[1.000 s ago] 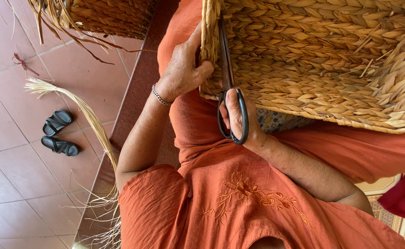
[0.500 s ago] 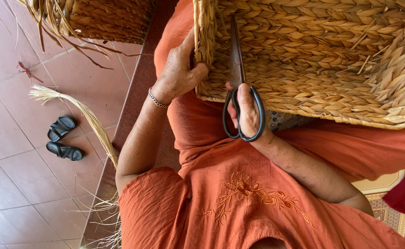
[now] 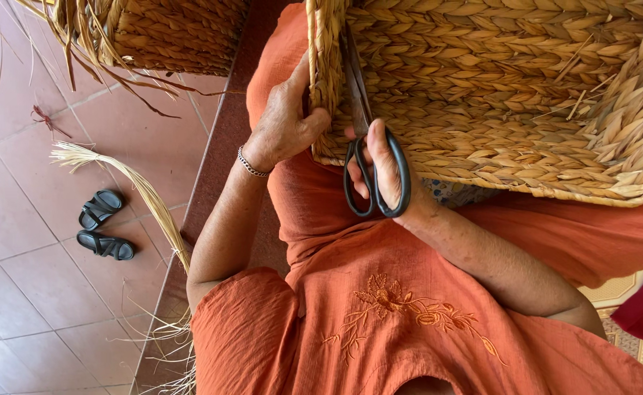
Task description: The person trims the edges of a woven basket using shears. They hold the basket on their lap and cut protruding fibers along the rim and corners to create a neat finish.
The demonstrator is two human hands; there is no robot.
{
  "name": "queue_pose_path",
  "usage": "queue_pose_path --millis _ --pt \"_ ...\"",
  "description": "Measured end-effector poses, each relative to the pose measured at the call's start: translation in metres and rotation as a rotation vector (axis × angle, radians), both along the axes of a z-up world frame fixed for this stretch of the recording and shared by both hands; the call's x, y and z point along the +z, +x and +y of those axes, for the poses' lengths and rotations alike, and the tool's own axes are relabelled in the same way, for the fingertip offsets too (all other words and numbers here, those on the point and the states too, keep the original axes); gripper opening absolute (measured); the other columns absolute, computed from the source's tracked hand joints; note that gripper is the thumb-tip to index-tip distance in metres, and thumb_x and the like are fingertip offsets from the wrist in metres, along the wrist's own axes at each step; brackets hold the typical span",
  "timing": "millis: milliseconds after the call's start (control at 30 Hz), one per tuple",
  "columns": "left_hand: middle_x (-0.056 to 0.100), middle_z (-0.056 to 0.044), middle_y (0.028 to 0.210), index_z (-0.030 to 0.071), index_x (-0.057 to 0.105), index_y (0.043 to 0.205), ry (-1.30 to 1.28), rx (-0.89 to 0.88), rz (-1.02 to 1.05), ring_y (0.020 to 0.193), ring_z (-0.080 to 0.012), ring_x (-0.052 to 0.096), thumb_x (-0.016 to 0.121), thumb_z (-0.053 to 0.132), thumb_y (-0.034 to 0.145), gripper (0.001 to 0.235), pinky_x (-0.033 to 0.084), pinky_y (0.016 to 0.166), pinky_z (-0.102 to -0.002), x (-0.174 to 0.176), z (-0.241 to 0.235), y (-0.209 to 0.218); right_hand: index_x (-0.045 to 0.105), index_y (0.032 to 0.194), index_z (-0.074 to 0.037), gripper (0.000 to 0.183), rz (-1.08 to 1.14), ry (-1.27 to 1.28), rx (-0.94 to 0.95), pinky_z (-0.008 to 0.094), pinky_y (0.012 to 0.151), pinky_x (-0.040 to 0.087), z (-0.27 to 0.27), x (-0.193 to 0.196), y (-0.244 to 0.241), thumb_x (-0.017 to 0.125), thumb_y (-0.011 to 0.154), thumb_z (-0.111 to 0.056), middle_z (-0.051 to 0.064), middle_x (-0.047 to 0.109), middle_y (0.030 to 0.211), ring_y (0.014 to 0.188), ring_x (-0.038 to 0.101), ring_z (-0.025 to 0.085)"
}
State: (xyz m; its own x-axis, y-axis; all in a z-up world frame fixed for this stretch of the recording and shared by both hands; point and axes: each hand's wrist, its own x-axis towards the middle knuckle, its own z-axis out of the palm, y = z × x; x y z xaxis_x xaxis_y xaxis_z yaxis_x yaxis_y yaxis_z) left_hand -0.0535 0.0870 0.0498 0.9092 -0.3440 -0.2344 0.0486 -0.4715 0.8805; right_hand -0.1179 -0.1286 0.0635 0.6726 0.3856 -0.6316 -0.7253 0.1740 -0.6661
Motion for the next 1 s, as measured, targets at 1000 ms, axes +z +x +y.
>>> queue_pose_path --millis 1000 --pt "0.076 -0.011 0.104 0.005 0.02 0.167 -0.001 0.016 0.055 0.079 -0.0137 0.072 0.054 -0.006 0.082 0.092 0.061 0.072 -0.026 0.006 -0.001 -0.002 0.066 0.121 -0.006 0.076 -0.04 -0.178 -0.049 0.023 0.037 0.039 0.012 -0.009 0.015 0.039 0.096 -0.071 -0.003 0.049 0.06 0.043 0.044 0.006"
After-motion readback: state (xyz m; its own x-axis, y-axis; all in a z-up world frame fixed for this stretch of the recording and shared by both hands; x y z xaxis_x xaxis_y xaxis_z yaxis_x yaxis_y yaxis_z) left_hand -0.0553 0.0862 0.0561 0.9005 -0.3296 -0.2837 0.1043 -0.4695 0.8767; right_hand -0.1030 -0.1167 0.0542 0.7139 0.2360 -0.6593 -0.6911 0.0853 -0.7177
